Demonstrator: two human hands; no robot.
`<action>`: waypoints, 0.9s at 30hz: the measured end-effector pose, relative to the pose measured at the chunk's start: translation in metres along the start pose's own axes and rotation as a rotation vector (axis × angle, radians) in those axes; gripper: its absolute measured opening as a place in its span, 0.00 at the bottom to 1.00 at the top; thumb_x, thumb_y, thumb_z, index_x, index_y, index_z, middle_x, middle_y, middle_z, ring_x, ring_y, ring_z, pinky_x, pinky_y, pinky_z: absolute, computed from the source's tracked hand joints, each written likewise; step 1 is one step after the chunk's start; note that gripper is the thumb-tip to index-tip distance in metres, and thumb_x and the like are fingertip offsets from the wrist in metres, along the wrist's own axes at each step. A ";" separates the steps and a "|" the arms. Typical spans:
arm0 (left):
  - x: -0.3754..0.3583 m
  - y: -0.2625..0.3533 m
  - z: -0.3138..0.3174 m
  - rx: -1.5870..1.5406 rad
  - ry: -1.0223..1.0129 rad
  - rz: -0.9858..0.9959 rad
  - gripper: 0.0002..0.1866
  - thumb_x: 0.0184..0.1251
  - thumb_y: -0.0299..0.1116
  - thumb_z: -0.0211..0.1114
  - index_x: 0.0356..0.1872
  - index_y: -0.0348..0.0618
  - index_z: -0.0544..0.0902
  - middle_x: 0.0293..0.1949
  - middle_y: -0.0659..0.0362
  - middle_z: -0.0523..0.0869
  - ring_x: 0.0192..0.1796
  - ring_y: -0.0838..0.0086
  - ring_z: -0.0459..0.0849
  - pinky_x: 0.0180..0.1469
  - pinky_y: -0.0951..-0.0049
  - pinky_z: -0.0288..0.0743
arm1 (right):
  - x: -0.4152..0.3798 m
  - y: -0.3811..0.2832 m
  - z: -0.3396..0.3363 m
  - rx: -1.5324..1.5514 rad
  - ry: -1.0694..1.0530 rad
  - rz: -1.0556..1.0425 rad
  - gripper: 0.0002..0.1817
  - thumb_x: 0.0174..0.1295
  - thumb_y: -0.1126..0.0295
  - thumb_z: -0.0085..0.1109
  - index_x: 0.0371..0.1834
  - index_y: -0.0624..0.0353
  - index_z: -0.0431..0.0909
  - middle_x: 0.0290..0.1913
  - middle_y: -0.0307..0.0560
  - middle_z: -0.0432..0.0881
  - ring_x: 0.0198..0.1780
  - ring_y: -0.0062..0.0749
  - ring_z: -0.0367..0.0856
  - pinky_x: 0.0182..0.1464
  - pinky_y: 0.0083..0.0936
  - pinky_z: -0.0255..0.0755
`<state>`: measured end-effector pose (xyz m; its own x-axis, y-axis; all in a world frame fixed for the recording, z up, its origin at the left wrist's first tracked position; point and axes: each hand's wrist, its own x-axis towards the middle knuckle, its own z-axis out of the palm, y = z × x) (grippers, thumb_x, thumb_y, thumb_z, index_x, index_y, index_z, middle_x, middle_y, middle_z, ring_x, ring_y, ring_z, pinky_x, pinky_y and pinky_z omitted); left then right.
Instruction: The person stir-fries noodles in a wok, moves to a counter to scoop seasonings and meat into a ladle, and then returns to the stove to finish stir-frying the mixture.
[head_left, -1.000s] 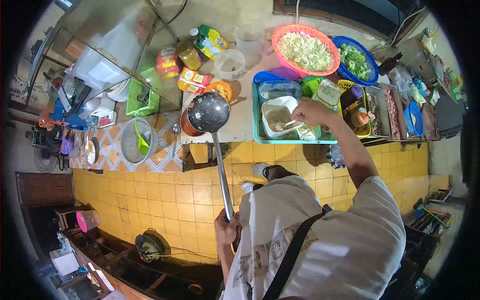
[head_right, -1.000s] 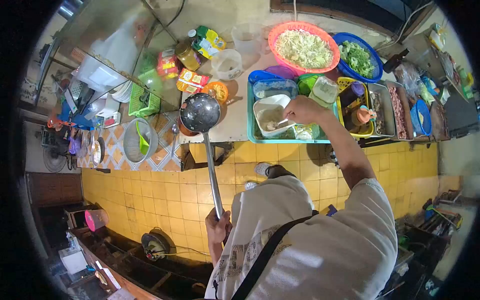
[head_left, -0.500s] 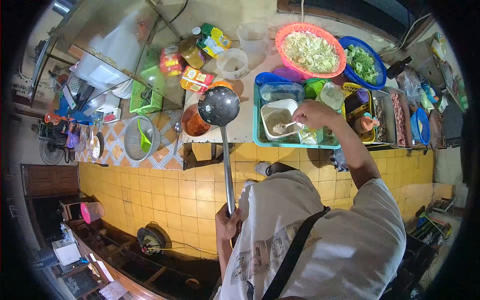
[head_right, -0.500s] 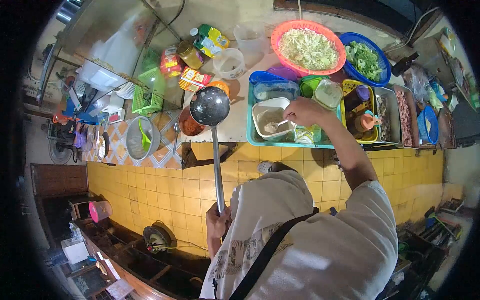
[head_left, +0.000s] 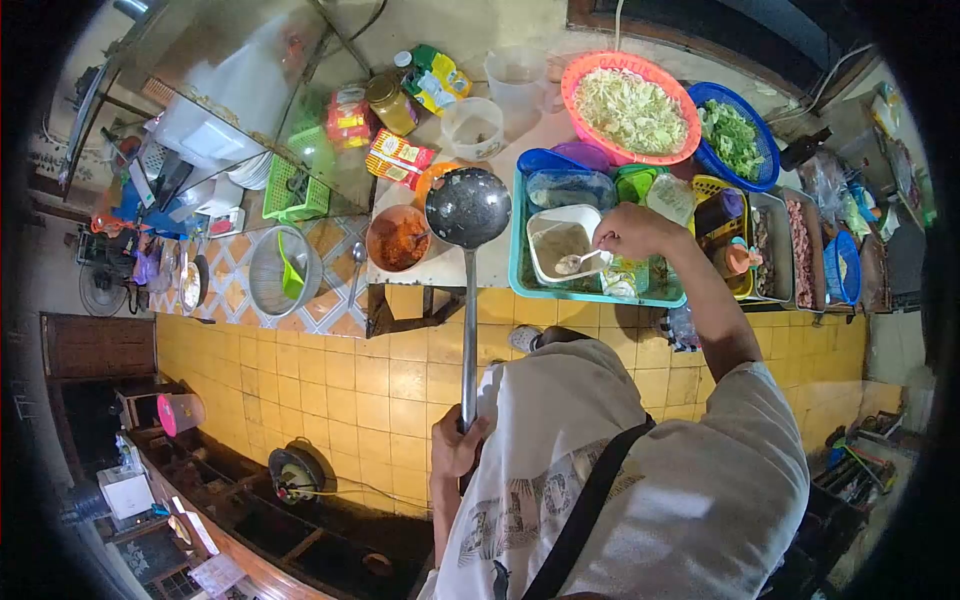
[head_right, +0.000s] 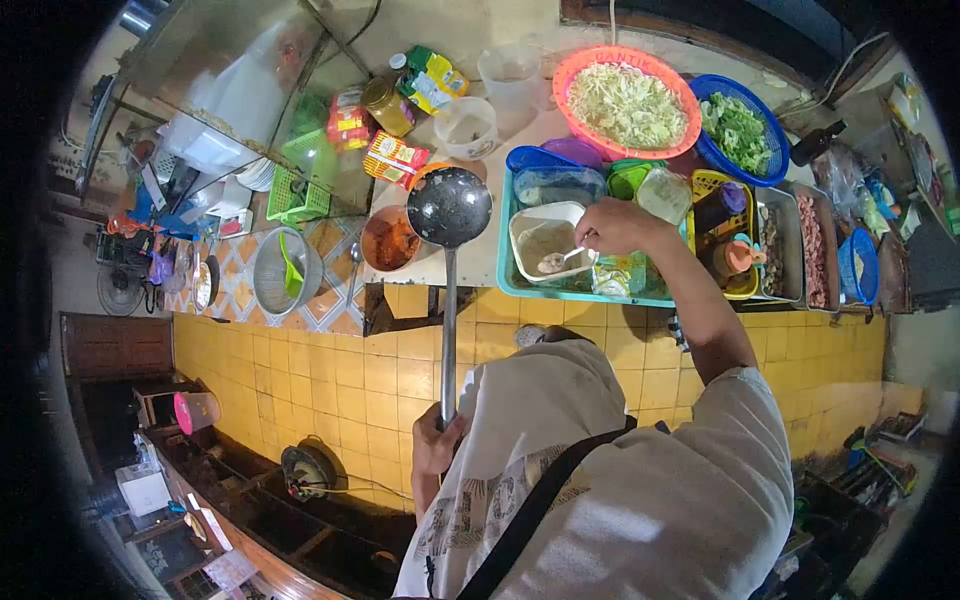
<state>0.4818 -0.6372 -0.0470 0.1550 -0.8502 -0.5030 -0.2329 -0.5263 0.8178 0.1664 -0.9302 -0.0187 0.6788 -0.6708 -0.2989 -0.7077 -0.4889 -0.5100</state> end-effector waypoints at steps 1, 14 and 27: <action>-0.001 0.003 0.001 -0.004 0.011 0.032 0.13 0.56 0.35 0.65 0.31 0.33 0.78 0.17 0.61 0.75 0.21 0.79 0.69 0.24 0.75 0.65 | 0.001 0.001 -0.001 -0.018 0.013 0.016 0.08 0.52 0.69 0.54 0.32 0.55 0.83 0.31 0.50 0.83 0.34 0.44 0.81 0.39 0.35 0.74; -0.003 0.025 -0.013 0.211 -0.062 0.015 0.16 0.56 0.40 0.66 0.33 0.34 0.79 0.16 0.58 0.75 0.20 0.78 0.69 0.24 0.75 0.65 | 0.016 -0.055 -0.047 -0.325 0.285 0.039 0.06 0.51 0.71 0.56 0.29 0.61 0.81 0.32 0.50 0.83 0.34 0.43 0.82 0.37 0.37 0.75; -0.001 0.027 -0.015 -0.015 -0.028 -0.046 0.12 0.60 0.34 0.64 0.26 0.36 0.74 0.13 0.62 0.73 0.14 0.81 0.69 0.17 0.76 0.62 | 0.053 -0.011 0.048 -0.422 -0.040 -0.016 0.07 0.48 0.68 0.55 0.26 0.55 0.82 0.31 0.51 0.82 0.36 0.45 0.82 0.37 0.39 0.75</action>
<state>0.4899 -0.6501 -0.0202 0.1381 -0.8252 -0.5477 -0.2113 -0.5648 0.7977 0.2198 -0.9340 -0.0676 0.6915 -0.6430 -0.3293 -0.7095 -0.6902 -0.1422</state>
